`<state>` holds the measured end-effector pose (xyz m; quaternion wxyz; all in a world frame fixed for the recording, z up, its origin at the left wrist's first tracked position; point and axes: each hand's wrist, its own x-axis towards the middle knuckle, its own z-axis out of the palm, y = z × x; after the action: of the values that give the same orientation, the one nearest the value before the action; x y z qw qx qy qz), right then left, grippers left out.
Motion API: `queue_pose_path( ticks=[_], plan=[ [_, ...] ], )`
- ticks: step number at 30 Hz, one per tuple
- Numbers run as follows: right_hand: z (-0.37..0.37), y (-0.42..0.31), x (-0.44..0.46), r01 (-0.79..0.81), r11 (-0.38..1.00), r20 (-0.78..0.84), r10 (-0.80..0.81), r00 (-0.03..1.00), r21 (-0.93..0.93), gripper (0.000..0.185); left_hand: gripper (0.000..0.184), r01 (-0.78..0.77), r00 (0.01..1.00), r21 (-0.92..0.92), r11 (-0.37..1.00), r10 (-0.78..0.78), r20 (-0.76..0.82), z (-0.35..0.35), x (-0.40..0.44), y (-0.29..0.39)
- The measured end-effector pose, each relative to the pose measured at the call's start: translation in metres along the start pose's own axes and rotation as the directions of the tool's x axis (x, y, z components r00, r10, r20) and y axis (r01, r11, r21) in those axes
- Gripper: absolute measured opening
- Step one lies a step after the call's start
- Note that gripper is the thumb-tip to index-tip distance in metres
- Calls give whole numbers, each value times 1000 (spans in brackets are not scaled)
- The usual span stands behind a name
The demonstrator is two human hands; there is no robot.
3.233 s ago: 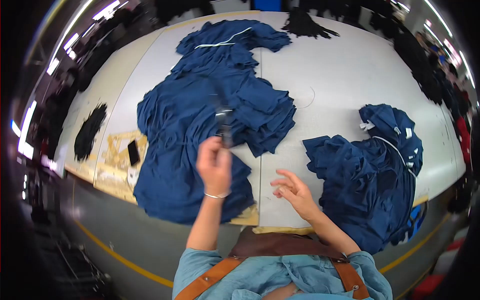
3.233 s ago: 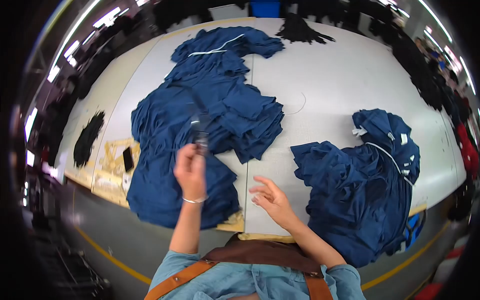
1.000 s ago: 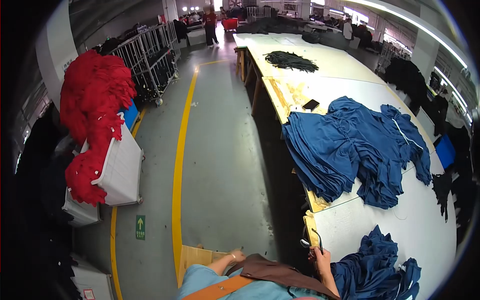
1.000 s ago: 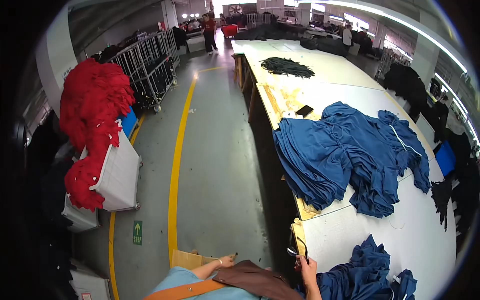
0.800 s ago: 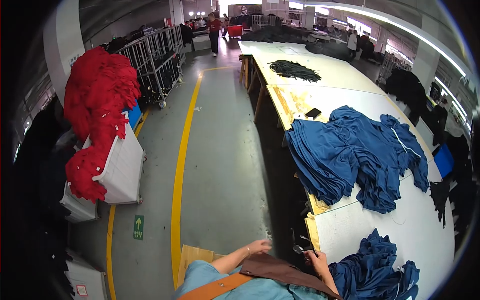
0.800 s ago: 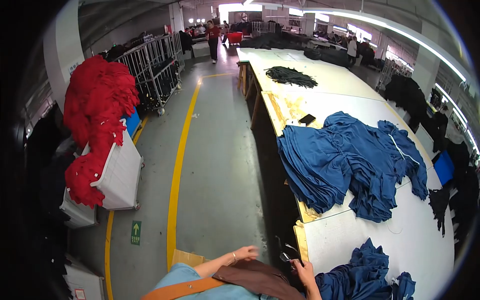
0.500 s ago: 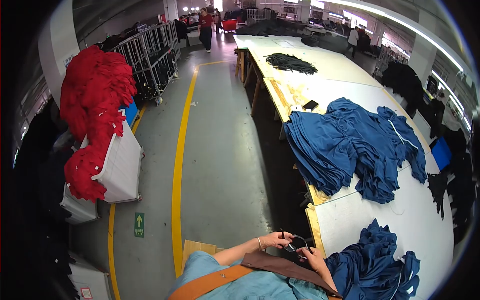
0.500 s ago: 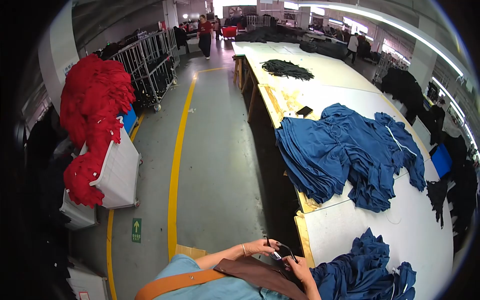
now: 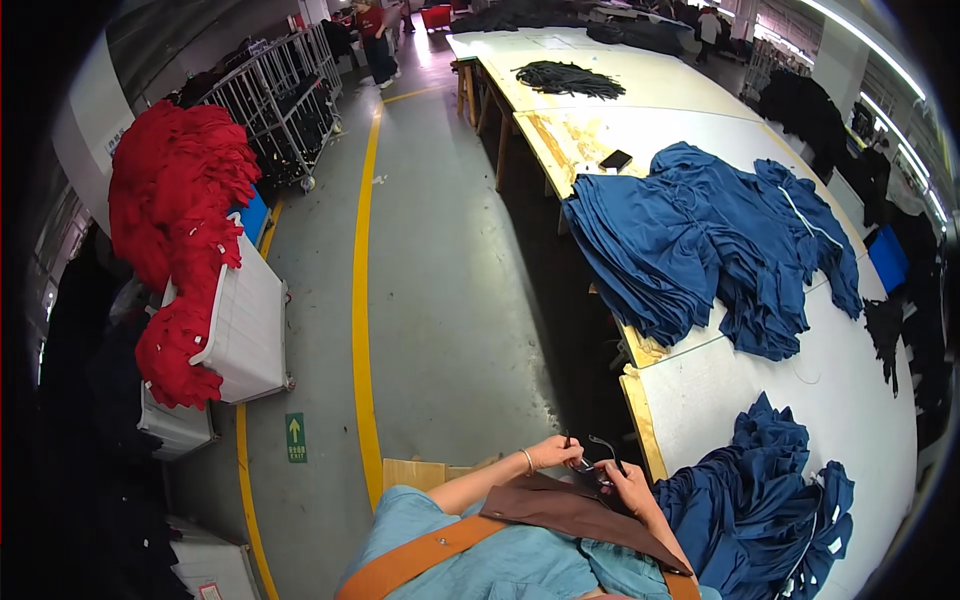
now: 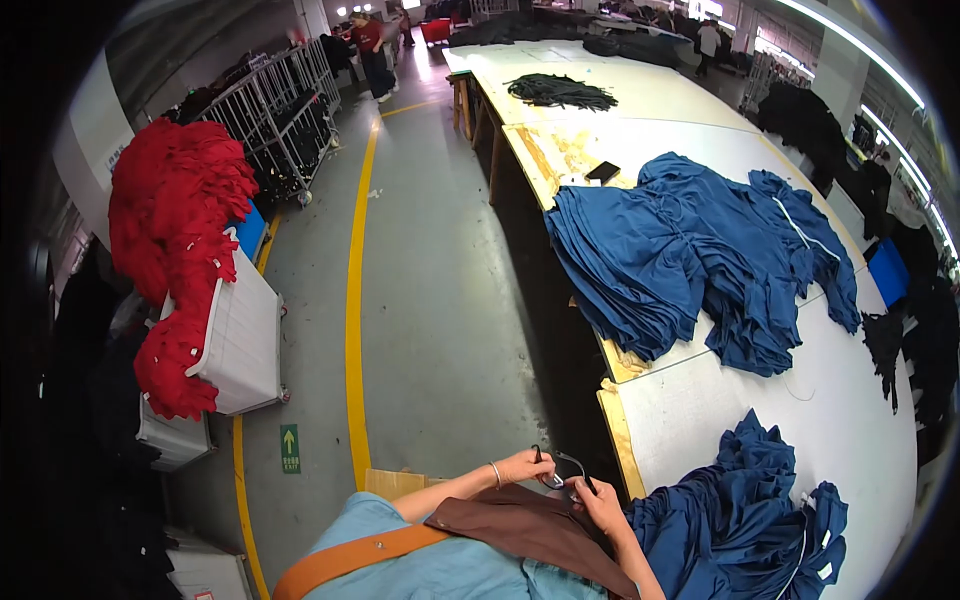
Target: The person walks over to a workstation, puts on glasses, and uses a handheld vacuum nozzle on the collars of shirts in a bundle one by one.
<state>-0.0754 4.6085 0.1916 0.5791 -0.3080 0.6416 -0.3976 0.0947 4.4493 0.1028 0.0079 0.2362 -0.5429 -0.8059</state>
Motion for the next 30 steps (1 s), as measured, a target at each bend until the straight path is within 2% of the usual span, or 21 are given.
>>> queue_pose_path(
  ticks=[5, 9, 14, 25, 30],
  plan=[
    [1, 4, 5, 20, 998, -71, -25, 997, -66, 34, 27, 30, 999, 21, 999, -29, -42, -2, -6, 2],
    [-4, 14, 10, 21, 997, -107, -30, 994, -76, 31, 30, 37, 998, -31, 999, -39, -59, -6, 1, -13],
    [-7, 18, 13, 41, 999, -140, -45, 989, -30, 27, 32, 97, 992, 15, 995, -95, -82, -11, 4, -14],
    [-9, 22, 20, 74, 992, -195, -53, 979, 100, 23, 33, 117, 987, 44, 992, -111, -119, -12, 11, -11],
    [-11, 29, 23, 79, 996, -167, -71, 983, 42, 24, 35, 109, 986, 94, 990, -96, -140, -12, 11, -8]
  ],
)
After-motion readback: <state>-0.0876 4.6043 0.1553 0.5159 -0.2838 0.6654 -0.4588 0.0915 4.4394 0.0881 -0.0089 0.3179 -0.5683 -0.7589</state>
